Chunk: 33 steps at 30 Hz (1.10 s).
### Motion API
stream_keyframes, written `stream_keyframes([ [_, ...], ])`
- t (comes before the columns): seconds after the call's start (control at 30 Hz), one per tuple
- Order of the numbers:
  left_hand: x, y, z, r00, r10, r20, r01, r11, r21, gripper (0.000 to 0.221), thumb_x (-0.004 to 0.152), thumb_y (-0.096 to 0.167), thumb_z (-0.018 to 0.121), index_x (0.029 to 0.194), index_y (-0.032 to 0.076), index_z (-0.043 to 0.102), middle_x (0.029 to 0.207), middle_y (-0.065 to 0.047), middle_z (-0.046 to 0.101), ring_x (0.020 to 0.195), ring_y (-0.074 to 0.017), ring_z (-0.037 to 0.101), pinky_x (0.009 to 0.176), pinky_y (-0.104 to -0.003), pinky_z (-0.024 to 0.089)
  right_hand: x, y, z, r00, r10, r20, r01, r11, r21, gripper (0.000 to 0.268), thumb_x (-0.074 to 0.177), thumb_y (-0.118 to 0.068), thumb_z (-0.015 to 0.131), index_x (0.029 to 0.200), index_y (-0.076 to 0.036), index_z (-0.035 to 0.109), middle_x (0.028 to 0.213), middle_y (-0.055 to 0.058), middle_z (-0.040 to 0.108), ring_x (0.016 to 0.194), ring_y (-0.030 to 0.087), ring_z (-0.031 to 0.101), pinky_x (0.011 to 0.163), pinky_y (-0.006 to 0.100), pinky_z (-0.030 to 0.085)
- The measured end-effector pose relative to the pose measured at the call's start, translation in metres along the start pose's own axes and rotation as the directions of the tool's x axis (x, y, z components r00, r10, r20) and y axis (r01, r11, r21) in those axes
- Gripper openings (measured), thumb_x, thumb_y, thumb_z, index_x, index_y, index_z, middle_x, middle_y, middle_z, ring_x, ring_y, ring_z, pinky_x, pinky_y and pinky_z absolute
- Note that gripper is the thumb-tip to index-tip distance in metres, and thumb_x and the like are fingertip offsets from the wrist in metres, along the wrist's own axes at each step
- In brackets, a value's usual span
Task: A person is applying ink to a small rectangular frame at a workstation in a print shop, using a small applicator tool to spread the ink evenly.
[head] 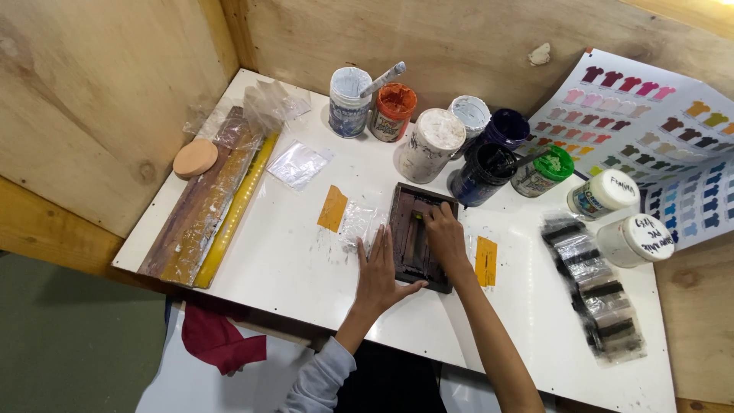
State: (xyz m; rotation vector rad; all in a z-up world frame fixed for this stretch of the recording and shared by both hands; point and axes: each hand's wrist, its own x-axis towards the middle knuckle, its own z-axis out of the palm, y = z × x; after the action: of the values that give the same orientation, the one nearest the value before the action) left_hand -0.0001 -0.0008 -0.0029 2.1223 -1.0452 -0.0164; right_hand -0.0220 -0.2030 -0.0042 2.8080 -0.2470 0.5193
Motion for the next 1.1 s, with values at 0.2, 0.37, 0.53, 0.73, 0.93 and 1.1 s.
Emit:
stream_keyframes([
  [0.2,-0.001,-0.002,0.002,1.0,0.001,-0.017,-0.002,1.0,-0.022,0.127,0.068,0.066,0.077,0.156,-0.006,0.019,0.161,-0.024,0.031,0.154,-0.0334,0.019,0.118,-0.069,0.001,-0.016,-0.008,-0.009,1.0,-0.016,0.024,0.016,1.0,-0.001,0.02,0.085,-0.003,0.067,0.102,-0.008,0.076,0.09,0.009,0.067,0.098,0.024,0.061,0.076,0.025,0.055],
  [0.37,-0.001,-0.001,0.001,1.0,-0.003,-0.01,0.002,1.0,-0.022,0.127,0.069,0.064,0.078,0.156,-0.005,0.018,0.161,-0.024,0.031,0.154,-0.0339,0.018,0.118,-0.07,0.001,-0.025,-0.017,-0.022,0.999,-0.04,0.031,0.041,0.999,-0.032,0.018,0.085,-0.004,0.07,0.101,-0.009,0.076,0.088,0.007,0.066,0.094,0.021,0.061,0.066,0.024,0.053],
  [0.53,-0.002,-0.004,0.005,1.0,-0.002,-0.003,0.002,1.0,-0.024,0.126,0.069,0.062,0.079,0.156,-0.005,0.018,0.161,-0.024,0.031,0.154,-0.0341,0.017,0.118,-0.07,-0.001,-0.039,-0.017,-0.013,0.998,-0.045,0.037,0.046,0.999,-0.013,0.019,0.086,-0.005,0.07,0.103,-0.011,0.077,0.087,0.004,0.065,0.091,0.018,0.06,0.062,0.025,0.053],
  [0.73,-0.001,0.001,-0.002,0.999,-0.017,0.031,0.017,1.0,-0.006,0.125,0.07,0.059,0.08,0.157,-0.005,0.017,0.16,-0.024,0.032,0.154,-0.0334,0.016,0.118,-0.069,-0.001,-0.048,-0.023,-0.027,0.997,-0.043,0.058,0.042,0.999,0.016,0.019,0.084,-0.005,0.071,0.101,-0.011,0.077,0.087,0.005,0.065,0.091,0.02,0.06,0.061,0.024,0.052],
  [0.93,-0.001,-0.001,0.003,0.999,-0.037,0.037,0.036,0.999,0.019,0.127,0.069,0.059,0.081,0.158,-0.003,0.015,0.161,-0.023,0.031,0.155,-0.0315,0.015,0.119,-0.068,-0.001,-0.059,-0.028,-0.028,0.997,-0.057,0.044,0.055,0.997,0.047,0.02,0.082,-0.004,0.071,0.101,-0.01,0.077,0.089,0.007,0.066,0.091,0.022,0.06,0.062,0.025,0.052],
  [1.1,-0.001,-0.002,0.003,0.998,-0.035,0.06,0.03,0.996,0.08,0.128,0.066,0.057,0.082,0.157,-0.003,0.015,0.162,-0.022,0.03,0.155,-0.0313,0.015,0.12,-0.069,0.002,-0.067,-0.033,-0.031,0.995,-0.042,0.091,0.036,0.997,0.065,0.023,0.084,-0.001,0.067,0.103,-0.009,0.077,0.09,0.007,0.066,0.092,0.021,0.06,0.063,0.025,0.053],
])
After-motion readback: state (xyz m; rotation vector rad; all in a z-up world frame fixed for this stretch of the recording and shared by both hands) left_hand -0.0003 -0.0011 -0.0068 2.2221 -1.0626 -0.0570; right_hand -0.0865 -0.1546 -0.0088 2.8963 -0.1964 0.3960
